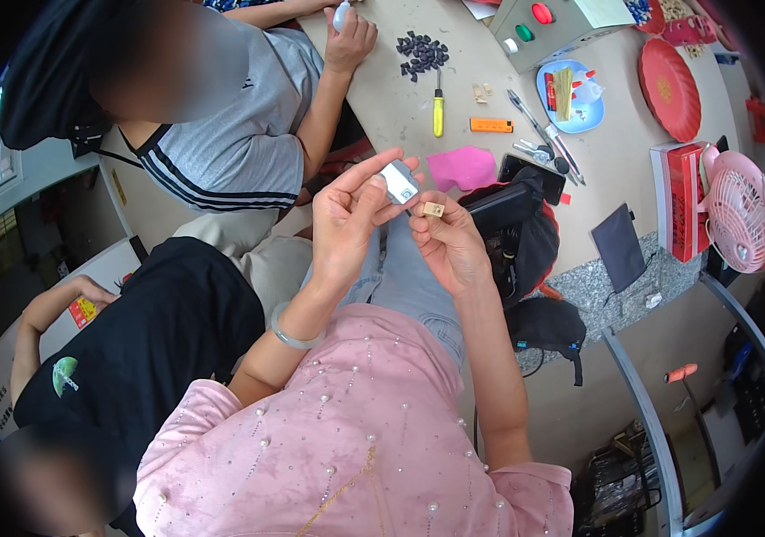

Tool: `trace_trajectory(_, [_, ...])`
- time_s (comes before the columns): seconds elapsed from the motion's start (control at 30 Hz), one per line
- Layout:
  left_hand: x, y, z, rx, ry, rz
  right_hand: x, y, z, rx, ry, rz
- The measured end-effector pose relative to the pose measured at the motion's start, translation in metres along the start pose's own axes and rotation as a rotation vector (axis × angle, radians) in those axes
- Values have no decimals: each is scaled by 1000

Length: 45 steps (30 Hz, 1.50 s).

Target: Assembling small components into a plastic housing using hands and pliers.

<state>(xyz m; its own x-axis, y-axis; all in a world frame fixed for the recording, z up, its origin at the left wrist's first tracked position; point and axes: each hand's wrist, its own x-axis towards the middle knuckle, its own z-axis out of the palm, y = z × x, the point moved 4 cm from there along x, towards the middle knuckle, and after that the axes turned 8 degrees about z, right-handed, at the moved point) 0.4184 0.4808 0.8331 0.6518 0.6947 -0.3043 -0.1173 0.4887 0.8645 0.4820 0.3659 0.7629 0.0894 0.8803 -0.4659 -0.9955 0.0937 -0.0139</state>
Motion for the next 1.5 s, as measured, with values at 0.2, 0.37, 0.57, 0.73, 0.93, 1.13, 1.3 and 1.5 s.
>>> trace_trajectory(0.2, [-2, 3, 0, 40, 11, -9, 2, 3, 5, 182, -66, 101])
trace_trajectory(0.37, [-3, 4, 1, 47, 18, 11, 4, 6, 6, 272, -60, 142])
trace_trajectory(0.57, [-4, 7, 2, 79, 26, 9, 4, 5, 7, 273, -60, 143])
trace_trajectory(0.73, [-4, 2, -1, 38, 66, 43, -1, -4, 21, -277, 215, -171])
trace_trajectory(0.93, [-3, -4, -4, 13, 71, 76, -11, -10, 44, -776, 500, -538])
trace_trajectory(1.13, [-3, -7, -2, 92, 55, 83, -11, -10, 55, -804, 568, -595])
trace_trajectory(1.3, [-4, -6, 3, 192, 21, 169, -9, -12, 53, -804, 566, -617])
trace_trajectory(1.5, [-9, -1, 10, 238, 37, 302, -10, -13, 56, -784, 544, -630])
